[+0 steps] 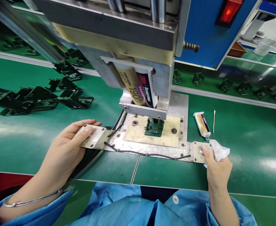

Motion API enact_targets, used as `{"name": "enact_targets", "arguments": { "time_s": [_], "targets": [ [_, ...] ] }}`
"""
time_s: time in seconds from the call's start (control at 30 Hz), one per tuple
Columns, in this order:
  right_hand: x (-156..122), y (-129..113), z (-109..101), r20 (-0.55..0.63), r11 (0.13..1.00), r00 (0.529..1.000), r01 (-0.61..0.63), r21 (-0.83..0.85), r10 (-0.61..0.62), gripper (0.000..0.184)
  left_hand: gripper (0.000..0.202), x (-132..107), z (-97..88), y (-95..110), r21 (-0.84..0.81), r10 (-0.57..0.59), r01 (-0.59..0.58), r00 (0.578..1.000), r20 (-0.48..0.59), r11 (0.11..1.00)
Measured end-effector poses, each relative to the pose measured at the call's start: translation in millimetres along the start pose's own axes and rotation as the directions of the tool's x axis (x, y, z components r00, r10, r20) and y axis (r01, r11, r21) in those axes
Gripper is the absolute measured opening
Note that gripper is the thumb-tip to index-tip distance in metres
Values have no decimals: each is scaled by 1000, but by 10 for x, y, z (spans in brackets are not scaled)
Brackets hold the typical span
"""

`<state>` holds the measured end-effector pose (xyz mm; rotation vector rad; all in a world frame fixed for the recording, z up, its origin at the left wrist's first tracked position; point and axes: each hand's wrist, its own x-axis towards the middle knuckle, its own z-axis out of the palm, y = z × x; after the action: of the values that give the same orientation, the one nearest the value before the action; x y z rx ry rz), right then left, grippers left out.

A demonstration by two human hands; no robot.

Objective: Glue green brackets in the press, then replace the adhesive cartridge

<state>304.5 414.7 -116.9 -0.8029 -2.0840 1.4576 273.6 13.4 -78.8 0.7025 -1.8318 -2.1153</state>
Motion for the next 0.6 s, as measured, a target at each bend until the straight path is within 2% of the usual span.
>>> {"name": "enact_targets", "arguments": {
  "time_s": [0.23,0.4,0.6],
  "targets": [
    [2,-11,-4,-5,1000,1000,-1,-14,1,68,52,-21,5,2,-5,29,-29,1000,7,1000],
    [-8,-40,-5,-2,999,1000,-20,30,20,64,49,-23,15,0,-5,42,-42,999,1,999],
    [-18,-91,7,4,999,1000,23,41,-24,62,43,-32,29,14,-12,53,-53,999,-2,999]
  ]
}}
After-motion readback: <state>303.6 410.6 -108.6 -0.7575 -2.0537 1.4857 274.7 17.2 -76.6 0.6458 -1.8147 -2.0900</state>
